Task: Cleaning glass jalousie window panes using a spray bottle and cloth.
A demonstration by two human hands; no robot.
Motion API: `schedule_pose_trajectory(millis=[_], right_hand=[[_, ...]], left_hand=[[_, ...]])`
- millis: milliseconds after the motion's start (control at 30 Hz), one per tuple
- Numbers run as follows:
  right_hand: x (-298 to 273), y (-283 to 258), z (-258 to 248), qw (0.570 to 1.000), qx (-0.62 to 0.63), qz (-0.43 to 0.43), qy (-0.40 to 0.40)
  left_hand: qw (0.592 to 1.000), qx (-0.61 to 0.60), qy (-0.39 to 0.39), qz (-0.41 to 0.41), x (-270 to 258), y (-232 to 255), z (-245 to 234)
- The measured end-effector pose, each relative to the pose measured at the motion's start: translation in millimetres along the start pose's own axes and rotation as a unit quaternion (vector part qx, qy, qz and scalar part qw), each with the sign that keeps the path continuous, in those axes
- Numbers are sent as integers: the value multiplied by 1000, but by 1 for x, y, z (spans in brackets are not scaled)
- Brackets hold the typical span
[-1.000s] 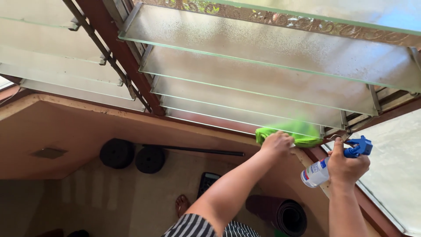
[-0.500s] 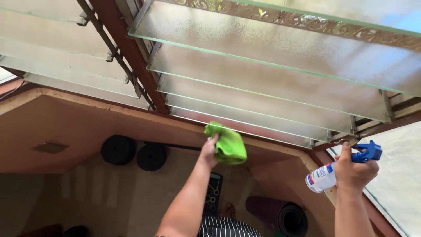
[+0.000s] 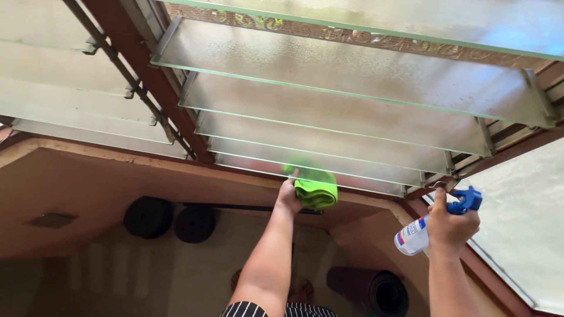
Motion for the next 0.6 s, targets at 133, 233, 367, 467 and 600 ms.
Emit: schedule_pose_trajectory(millis=[133, 233, 367, 467, 600], right_hand=[[-42, -9, 9, 998, 51, -38, 10], [-71, -2, 23, 994, 89, -16, -63], [-104, -9, 43, 976, 103, 36, -188], [-122, -25, 55, 959, 92, 56, -261], [-135, -40, 61, 927, 91, 110, -346]], left_hand=[[996, -33, 41, 77, -15, 4, -28], [998, -29, 26, 51, -45, 24, -41], [997, 6, 35, 70, -79, 52, -43], [998, 3, 41, 48, -74, 54, -39], [1000, 5, 18, 0, -15, 20, -36]])
Point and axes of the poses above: each hand's wrist, its own x-axis towards the middle knuckle, its own z-axis out of the palm, y = z × x, the point moved 1 cm from there along x, towards the middle knuckle, and after that the axes turned 11 degrees about x, right-handed, at the moved point
